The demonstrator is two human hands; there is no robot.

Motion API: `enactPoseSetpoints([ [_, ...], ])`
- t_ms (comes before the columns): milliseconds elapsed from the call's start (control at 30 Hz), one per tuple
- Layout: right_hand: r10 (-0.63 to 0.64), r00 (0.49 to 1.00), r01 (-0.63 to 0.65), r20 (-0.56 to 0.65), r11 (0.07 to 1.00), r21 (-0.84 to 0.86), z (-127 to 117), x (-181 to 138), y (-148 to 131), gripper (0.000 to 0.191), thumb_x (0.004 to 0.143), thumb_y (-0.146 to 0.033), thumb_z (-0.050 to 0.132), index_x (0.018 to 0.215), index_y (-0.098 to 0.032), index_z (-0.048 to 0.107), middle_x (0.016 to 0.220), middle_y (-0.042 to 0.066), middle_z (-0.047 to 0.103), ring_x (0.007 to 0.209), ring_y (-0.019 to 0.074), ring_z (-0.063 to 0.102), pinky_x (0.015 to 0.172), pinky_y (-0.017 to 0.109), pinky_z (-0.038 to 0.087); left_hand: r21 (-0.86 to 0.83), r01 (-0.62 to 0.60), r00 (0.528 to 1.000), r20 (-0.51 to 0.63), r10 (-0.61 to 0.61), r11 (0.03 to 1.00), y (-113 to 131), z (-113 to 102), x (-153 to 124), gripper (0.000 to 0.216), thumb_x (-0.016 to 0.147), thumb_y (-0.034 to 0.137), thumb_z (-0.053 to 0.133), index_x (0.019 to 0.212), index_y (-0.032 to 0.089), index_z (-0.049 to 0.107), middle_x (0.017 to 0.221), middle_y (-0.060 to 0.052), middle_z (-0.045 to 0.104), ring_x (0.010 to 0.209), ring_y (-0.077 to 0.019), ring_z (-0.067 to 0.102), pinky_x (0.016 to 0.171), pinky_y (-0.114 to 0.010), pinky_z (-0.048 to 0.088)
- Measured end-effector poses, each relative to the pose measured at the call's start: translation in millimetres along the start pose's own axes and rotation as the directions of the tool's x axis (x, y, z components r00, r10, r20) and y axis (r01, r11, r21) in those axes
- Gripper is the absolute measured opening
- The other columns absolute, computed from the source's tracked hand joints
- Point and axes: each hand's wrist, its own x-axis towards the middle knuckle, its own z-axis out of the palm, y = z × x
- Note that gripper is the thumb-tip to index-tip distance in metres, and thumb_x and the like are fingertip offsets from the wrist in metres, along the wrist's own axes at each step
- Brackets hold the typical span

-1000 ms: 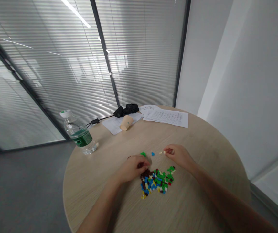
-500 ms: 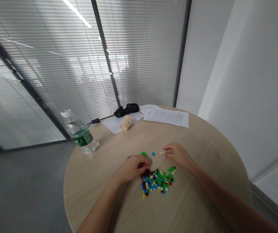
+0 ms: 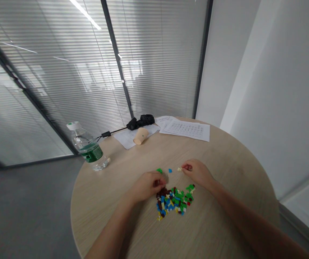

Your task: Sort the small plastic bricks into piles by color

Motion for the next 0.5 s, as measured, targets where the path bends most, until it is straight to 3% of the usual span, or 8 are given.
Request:
enactPoseSetpoints([
  [100,-0.081,0.997,0.083,-0.014,0.988,0.13,-2.2,-4.1,-7.1,0.014,0.079,-0.022,0.056,0.084,-0.017,0.067,0.08,0.005,0.067,0.07,0.0143,0.059,0.066,0.025,0.044,-0.001,0.012,1.0,0.008,-0.012,1.0,-0.1,-0.6,-0.1,0.012,0.077,0.014,0.052,0.08,0.016,0.064,0.077,0.0,0.06,0.067,-0.0103,0.054,0.061,-0.019,0.039],
  [167,-0.202,0.979,0.194,0.024,0.961,0.195,-2.9,-9.0,-14.1,0.014,0.079,-0.019,0.055,0.086,-0.017,0.067,0.079,0.004,0.066,0.068,0.0133,0.058,0.064,0.024,0.044,-0.002,0.022,1.0,0.018,-0.022,1.0,0.4,-0.8,-0.5,0.012,0.076,0.014,0.053,0.08,0.016,0.064,0.076,0.0,0.06,0.066,-0.0101,0.054,0.06,-0.019,0.039],
  [333,-0.513,0.841,0.463,0.171,0.846,0.264,-0.8,-21.8,-30.9,0.014,0.076,-0.014,0.059,0.083,-0.02,0.069,0.082,0.003,0.066,0.078,0.0146,0.059,0.072,0.025,0.046,-0.001,0.051,0.998,0.031,-0.051,0.999,1.3,-0.4,-0.9,0.015,0.075,0.015,0.053,0.082,0.017,0.066,0.075,0.001,0.062,0.065,-0.0102,0.055,0.06,-0.019,0.039],
  [400,-0.554,0.807,0.5,0.203,0.825,0.263,-0.2,-24.4,-34.2,0.02,0.073,-0.01,0.059,0.086,-0.02,0.07,0.086,0.004,0.066,0.082,0.0155,0.06,0.076,0.026,0.046,-0.001,0.067,0.997,0.033,-0.067,0.998,1.9,-0.5,-0.6,0.015,0.075,0.016,0.053,0.082,0.018,0.066,0.073,0.001,0.062,0.064,-0.0104,0.055,0.06,-0.019,0.039],
  [500,-0.542,0.805,0.49,0.243,0.837,0.243,-0.4,-25.2,-35.1,0.025,0.071,-0.007,0.058,0.088,-0.019,0.072,0.087,0.004,0.065,0.08,0.0152,0.06,0.074,0.026,0.046,0.0,0.063,0.997,0.037,-0.063,0.998,3.5,-1.1,-0.4,0.015,0.075,0.017,0.053,0.081,0.017,0.067,0.072,0.001,0.063,0.064,-0.0104,0.055,0.061,-0.02,0.039],
])
